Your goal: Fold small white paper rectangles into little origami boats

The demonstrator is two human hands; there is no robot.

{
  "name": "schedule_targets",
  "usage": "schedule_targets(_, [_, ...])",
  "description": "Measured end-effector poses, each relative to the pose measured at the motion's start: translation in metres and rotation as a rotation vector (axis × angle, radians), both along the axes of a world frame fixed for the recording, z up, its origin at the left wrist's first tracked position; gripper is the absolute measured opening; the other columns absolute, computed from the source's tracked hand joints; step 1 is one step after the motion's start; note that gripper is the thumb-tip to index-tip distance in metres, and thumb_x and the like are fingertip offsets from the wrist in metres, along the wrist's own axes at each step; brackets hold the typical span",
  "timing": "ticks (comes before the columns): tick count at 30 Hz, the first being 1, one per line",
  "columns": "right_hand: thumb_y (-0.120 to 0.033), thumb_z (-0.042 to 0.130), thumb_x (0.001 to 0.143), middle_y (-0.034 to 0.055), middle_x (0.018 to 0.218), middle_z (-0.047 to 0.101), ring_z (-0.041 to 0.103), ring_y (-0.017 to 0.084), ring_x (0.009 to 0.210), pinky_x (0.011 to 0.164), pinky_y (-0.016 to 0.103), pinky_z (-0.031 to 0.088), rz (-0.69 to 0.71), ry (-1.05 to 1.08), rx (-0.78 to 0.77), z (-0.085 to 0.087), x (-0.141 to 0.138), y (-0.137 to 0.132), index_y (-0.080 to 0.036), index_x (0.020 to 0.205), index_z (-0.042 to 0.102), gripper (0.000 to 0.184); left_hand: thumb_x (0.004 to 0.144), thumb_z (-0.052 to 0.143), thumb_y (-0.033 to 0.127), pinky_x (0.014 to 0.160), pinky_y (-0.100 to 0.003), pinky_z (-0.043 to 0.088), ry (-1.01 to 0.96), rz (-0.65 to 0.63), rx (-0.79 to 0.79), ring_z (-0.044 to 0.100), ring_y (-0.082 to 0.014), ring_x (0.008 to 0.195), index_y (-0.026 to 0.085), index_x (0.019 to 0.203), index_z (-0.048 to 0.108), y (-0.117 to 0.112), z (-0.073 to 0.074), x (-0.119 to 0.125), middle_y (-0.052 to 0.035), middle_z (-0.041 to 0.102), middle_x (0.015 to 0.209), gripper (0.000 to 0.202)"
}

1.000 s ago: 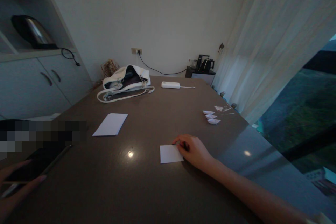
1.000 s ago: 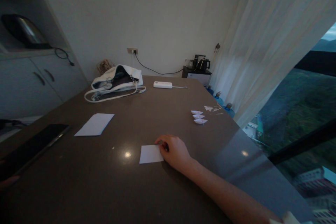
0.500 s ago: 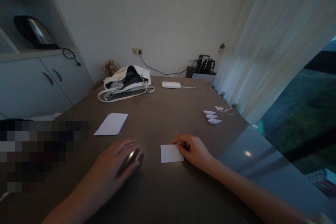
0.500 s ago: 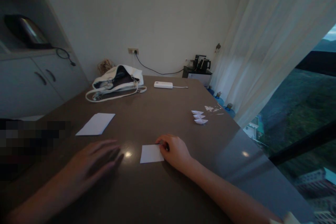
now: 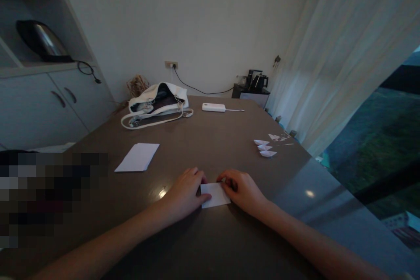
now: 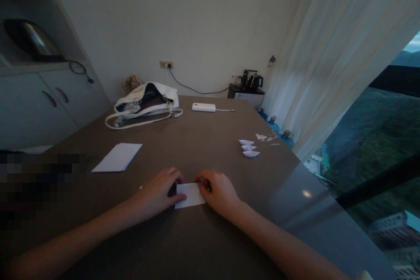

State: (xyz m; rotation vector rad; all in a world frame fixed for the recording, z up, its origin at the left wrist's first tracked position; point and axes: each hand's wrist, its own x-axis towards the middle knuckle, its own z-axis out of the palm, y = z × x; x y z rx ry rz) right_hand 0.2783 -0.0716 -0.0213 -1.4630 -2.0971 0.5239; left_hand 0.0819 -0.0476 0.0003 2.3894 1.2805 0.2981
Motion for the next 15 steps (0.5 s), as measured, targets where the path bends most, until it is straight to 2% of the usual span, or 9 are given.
schedule_targets(2, [-0.015, 0.055, 0.081, 0.0003, 0.072, 0.057, 0.049, 0.011, 0.061, 0.057, 0.021, 0.034, -0.008, 0.005, 0.001, 0.0004, 0.0000, -0.0001, -0.018, 0.090, 0.067, 0.016, 0.074, 0.065, 0.026, 0.075, -0.032, 0.043, -0.084, -0.002, -0.034, 0.056, -0.0225, 0.088, 0.016, 0.087, 0.059, 0.0027, -0.0012, -0.0021, -0.0064, 0.060, 0.093, 0.018])
schedule_targets(5, [-0.021, 0.057, 0.083, 0.0010, 0.074, 0.055, 0.049, 0.010, 0.060, 0.056, 0.021, 0.035, -0.005, 0.023, -0.003, 0.0016, 0.0000, 0.0005, -0.017, 0.084, 0.067, 0.011, 0.080, 0.057, 0.025, 0.068, -0.028, 0.042, -0.174, 0.006, -0.104, 0.058, -0.0188, 0.078, 0.017, 0.086, 0.060, 0.0049, -0.0010, -0.0045, -0.0037, 0.063, 0.083, 0.011])
schedule_targets(10, [-0.019, 0.056, 0.084, 0.0013, 0.073, 0.055, 0.050, 0.011, 0.062, 0.057, 0.022, 0.037, 0.000, 0.028, 0.001, 0.0034, 0.0001, 0.0019, -0.015, 0.077, 0.066, 0.012, 0.084, 0.051, 0.032, 0.059, -0.025, 0.038, -0.226, 0.062, -0.122, 0.057, -0.0164, 0.067, 0.016, 0.082, 0.063, 0.0091, -0.0009, -0.0064, -0.0020, 0.063, 0.071, 0.020])
schedule_targets(13, [-0.016, 0.060, 0.080, 0.0013, 0.078, 0.056, 0.051, 0.011, 0.064, 0.057, 0.022, 0.038, -0.011, 0.002, 0.010, 0.0021, -0.0009, 0.0004, -0.017, 0.084, 0.066, 0.007, 0.081, 0.054, 0.030, 0.058, -0.024, 0.038, -0.209, 0.094, -0.101, 0.057, -0.0156, 0.065, 0.017, 0.081, 0.064, 0.0111, -0.0048, -0.0070, -0.0016, 0.062, 0.069, 0.016])
schedule_targets(15, [-0.015, 0.061, 0.079, 0.0023, 0.086, 0.057, 0.053, 0.012, 0.068, 0.060, 0.022, 0.040, -0.016, -0.006, 0.039, 0.0004, -0.0022, -0.0011, -0.019, 0.095, 0.064, 0.017, 0.079, 0.056, 0.027, 0.058, -0.024, 0.038, -0.194, 0.100, -0.060, 0.057, -0.0157, 0.065, 0.017, 0.083, 0.063, 0.0115, -0.0080, -0.0071, -0.0019, 0.063, 0.071, 0.013])
